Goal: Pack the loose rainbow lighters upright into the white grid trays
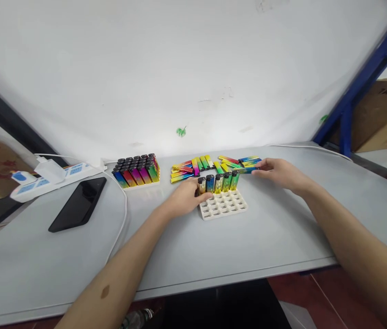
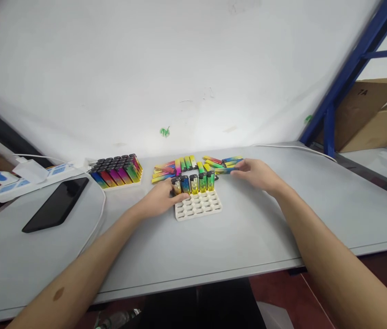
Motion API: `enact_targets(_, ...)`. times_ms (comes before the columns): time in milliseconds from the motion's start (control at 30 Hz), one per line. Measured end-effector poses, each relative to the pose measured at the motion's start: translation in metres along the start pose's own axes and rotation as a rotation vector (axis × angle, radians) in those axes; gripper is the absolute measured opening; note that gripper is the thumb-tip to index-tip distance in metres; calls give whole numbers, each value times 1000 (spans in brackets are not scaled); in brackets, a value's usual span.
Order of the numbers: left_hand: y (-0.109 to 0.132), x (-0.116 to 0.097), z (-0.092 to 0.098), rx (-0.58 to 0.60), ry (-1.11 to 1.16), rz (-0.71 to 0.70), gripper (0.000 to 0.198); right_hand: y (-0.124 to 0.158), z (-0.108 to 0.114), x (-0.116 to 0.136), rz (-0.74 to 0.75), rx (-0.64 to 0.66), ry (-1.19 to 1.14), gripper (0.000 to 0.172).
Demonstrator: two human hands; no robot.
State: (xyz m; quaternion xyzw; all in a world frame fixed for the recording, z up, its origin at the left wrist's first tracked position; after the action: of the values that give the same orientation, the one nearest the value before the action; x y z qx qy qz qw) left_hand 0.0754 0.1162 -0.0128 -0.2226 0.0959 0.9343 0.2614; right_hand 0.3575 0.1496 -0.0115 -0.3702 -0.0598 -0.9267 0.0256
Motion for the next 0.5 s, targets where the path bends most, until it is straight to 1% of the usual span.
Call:
enact_targets(167,0,0,0,-20,-30,-8,46,5,-3,15,164,-19,-508,31)
enact_targets(267,0,1,0,-23,-30,-1,46,6,-11,21,189,4,-725,32)
enact_targets(333,0,1,0,-25,-19,-1,45,7,-15,22,163,-1,-763,32)
enact_targets(433,0,0,0,-15,-14,-6,46,8,-18,22,135,-27,-736,29)
enact_targets(500,0,0,0,-17,-20,-11,46,7,-20,19,107,-19,-724,27)
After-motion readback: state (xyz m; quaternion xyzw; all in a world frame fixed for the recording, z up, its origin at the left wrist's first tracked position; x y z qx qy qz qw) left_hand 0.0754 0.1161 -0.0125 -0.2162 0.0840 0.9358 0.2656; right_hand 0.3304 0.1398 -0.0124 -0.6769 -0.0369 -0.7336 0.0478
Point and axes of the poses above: each hand's wrist, its own y-axis away from the middle knuckle, its own z-axis out of the back of the hand, x = y × z, the point moved 8 cm from there along -y, towards the middle knuckle, and after that the axes turned 12 degrees about x, right-handed, at the moved point
